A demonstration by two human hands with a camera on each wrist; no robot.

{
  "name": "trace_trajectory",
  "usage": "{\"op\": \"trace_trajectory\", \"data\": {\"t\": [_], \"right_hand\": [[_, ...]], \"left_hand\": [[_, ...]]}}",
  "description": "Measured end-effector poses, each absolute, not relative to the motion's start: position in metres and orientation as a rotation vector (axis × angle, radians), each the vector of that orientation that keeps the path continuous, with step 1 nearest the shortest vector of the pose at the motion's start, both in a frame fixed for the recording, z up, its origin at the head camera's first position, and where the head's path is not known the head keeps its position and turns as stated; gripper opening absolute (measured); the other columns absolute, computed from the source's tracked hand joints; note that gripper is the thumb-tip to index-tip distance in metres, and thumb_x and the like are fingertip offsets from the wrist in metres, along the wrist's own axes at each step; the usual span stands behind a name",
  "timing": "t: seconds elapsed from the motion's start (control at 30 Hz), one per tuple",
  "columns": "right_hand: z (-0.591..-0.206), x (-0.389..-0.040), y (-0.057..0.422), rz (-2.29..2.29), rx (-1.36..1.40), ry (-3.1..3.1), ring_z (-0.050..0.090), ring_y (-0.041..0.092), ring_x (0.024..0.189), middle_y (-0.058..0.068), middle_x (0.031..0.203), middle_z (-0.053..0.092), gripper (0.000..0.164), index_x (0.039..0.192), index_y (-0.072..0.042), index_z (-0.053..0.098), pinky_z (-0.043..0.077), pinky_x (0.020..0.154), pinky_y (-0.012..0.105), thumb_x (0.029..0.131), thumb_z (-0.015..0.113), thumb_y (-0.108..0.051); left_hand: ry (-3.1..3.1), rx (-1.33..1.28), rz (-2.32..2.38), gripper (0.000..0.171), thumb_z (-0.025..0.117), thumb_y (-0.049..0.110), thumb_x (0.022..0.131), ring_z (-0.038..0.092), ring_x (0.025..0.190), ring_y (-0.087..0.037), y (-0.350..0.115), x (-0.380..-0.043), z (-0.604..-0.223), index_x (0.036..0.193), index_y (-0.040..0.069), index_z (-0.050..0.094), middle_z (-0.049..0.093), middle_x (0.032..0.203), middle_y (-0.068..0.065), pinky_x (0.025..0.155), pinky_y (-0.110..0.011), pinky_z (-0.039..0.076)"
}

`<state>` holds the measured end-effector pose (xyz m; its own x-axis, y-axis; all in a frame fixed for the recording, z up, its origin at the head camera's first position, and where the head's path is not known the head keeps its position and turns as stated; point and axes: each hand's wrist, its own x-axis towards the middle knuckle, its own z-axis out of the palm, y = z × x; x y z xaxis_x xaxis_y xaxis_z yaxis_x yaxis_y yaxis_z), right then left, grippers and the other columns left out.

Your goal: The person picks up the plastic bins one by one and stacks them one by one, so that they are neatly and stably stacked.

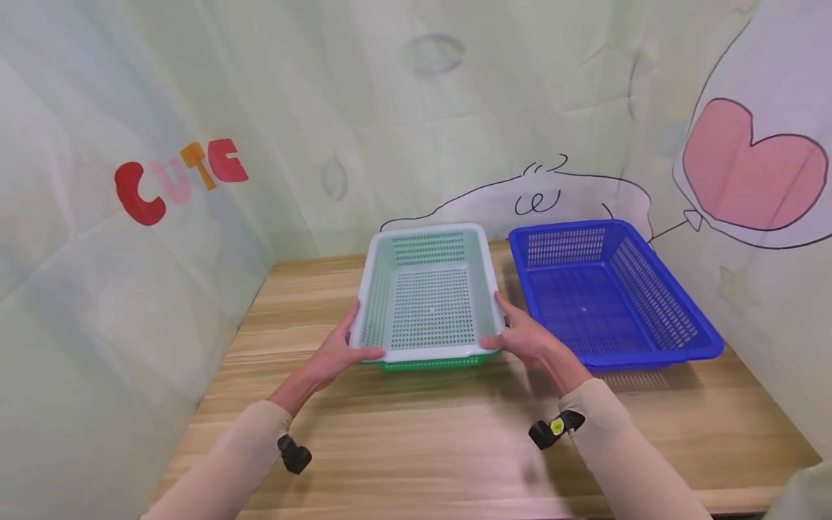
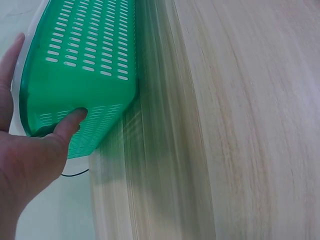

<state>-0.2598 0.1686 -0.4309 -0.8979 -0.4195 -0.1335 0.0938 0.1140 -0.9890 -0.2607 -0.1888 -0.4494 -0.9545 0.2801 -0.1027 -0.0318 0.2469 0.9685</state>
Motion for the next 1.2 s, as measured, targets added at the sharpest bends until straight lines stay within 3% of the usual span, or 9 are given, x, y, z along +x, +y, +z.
{"op": "trace_trajectory", "data": {"t": [0.4,0.8,1.2], "right_hand": [[-0.428,-0.263,0.176,-1.804,-0.318,2.042,0.036,0.052,0.134,0.037,0.155,0.018,0.106,0.157,-0.006,-0.016,0.032,0.109,0.058,0.089,0.063,0.011],[-0.428,-0.262,0.179,-1.819,-0.307,2.025,0.034,0.052,0.135,0.036,0.157,0.014,0.106,0.156,-0.005,-0.017,0.03,0.11,0.059,0.088,0.063,0.012],[-0.427,-0.26,0.179,-1.821,-0.298,2.026,0.029,0.053,0.138,0.036,0.158,0.011,0.108,0.156,-0.005,-0.018,0.025,0.112,0.061,0.088,0.064,0.011]], "left_hand": [[2.291,0.228,1.754,0.122,0.088,0.027,0.079,0.054,0.125,-0.036,-0.178,-0.264,-0.449,0.162,0.024,-0.002,0.035,0.156,-0.018,0.107,-0.046,0.041],[2.223,0.247,1.783,0.122,0.087,0.022,0.08,0.052,0.127,-0.041,-0.174,-0.265,-0.446,0.162,0.023,-0.005,0.032,0.157,-0.021,0.106,-0.045,0.043],[2.243,0.242,1.796,0.124,0.089,0.027,0.077,0.054,0.125,-0.038,-0.175,-0.267,-0.452,0.162,0.026,-0.001,0.038,0.155,-0.016,0.105,-0.045,0.044]]}}
